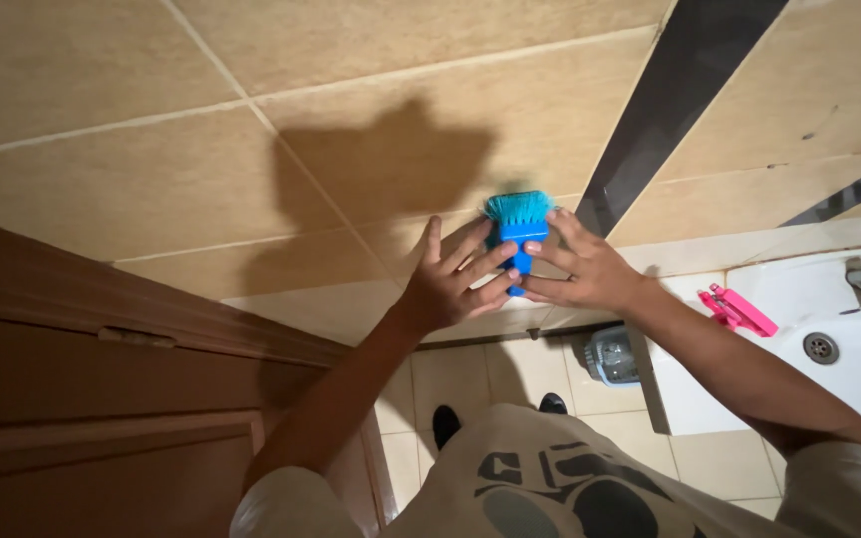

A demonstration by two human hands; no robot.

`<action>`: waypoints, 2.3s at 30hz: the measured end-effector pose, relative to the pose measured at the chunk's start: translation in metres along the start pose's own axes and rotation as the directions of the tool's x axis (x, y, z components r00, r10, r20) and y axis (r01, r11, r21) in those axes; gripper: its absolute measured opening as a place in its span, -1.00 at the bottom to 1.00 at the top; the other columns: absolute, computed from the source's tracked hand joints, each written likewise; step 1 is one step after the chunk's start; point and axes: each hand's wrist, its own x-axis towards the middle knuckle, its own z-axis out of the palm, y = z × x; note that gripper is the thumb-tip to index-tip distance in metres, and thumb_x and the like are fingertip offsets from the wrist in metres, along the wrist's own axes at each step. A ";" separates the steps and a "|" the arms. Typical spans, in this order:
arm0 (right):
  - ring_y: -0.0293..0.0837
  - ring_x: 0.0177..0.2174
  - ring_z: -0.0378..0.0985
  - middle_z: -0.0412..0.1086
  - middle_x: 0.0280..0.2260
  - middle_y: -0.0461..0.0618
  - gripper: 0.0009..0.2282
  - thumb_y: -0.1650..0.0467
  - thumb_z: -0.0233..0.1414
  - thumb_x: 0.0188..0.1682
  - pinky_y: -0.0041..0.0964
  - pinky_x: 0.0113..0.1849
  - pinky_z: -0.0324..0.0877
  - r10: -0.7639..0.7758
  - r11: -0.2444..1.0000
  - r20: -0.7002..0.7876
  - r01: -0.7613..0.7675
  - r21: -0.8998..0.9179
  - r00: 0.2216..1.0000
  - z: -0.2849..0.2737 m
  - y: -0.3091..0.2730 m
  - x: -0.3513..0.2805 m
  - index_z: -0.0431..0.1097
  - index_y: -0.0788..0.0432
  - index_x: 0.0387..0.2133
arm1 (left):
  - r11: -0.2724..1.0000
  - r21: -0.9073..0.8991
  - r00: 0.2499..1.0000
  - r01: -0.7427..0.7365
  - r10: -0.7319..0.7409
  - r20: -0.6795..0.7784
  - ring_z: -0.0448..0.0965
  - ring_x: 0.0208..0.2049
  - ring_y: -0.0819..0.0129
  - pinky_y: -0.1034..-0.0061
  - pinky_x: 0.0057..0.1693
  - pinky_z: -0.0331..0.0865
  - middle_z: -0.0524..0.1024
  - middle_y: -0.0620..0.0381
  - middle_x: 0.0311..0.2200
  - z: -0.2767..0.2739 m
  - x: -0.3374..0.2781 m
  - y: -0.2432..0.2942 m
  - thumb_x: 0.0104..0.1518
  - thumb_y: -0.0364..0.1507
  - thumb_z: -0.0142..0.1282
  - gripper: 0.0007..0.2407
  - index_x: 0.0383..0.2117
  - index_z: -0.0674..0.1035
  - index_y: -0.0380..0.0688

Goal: The person uses a blue scrub brush to clean the grout lines on the tiled wall and floor of a bathroom. They scrub the wall near the door frame and then move to scrub the floor tiles near the sink and toilet.

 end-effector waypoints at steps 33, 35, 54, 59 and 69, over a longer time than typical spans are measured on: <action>0.38 0.32 0.07 0.04 0.35 0.06 -0.66 0.25 0.43 -0.08 0.43 0.25 0.19 0.000 1.000 -0.016 0.000 0.010 1.000 -0.015 -0.001 0.014 0.45 -0.11 -0.11 | 1.000 0.013 1.000 -0.005 0.005 -0.015 0.26 0.39 -0.02 -0.45 0.28 0.11 0.29 0.17 0.35 -0.025 0.024 0.004 0.12 -0.18 0.47 -0.51 0.12 0.44 0.15; 0.37 0.31 0.08 0.04 0.34 0.04 -0.65 0.23 0.42 -0.08 0.45 0.24 0.19 -0.012 1.000 -0.024 0.012 0.006 1.000 -0.021 0.002 0.023 0.44 -0.12 -0.11 | 1.000 0.005 1.000 -0.015 0.015 -0.023 0.26 0.38 -0.02 -0.45 0.29 0.08 0.30 0.17 0.35 -0.029 0.029 0.000 0.13 -0.18 0.47 -0.53 0.11 0.47 0.14; 0.36 0.31 0.05 0.07 0.30 0.01 -0.66 0.23 0.44 -0.08 0.43 0.21 0.25 -0.071 0.996 -0.056 0.074 0.041 0.996 -0.032 0.014 0.038 0.48 -0.15 -0.10 | 0.998 -0.009 0.995 -0.056 0.055 -0.080 0.28 0.38 -0.06 -0.47 0.35 -0.05 0.26 0.17 0.37 -0.032 0.040 -0.012 0.18 -0.22 0.47 -0.48 0.19 0.37 0.17; 0.36 0.33 0.02 0.03 0.34 0.01 -0.66 0.22 0.43 -0.10 0.44 0.23 0.22 -0.039 0.999 -0.039 0.039 0.010 0.998 -0.019 0.007 0.022 0.47 -0.11 -0.13 | 0.999 -0.025 0.999 -0.021 0.020 -0.028 0.25 0.40 -0.03 -0.49 0.34 -0.01 0.27 0.16 0.37 -0.024 0.026 -0.003 0.16 -0.16 0.47 -0.43 0.22 0.34 0.16; 0.32 0.35 0.01 -0.01 0.37 0.01 -0.67 0.23 0.41 -0.09 0.41 0.25 0.18 0.004 1.000 -0.018 -0.005 -0.023 1.000 -0.001 -0.004 0.003 0.45 -0.10 -0.14 | 0.998 -0.037 0.997 0.044 -0.042 0.059 0.24 0.41 -0.02 -0.51 0.38 -0.10 0.17 0.19 0.42 -0.012 0.007 0.010 0.10 -0.16 0.45 -0.42 0.21 0.37 0.18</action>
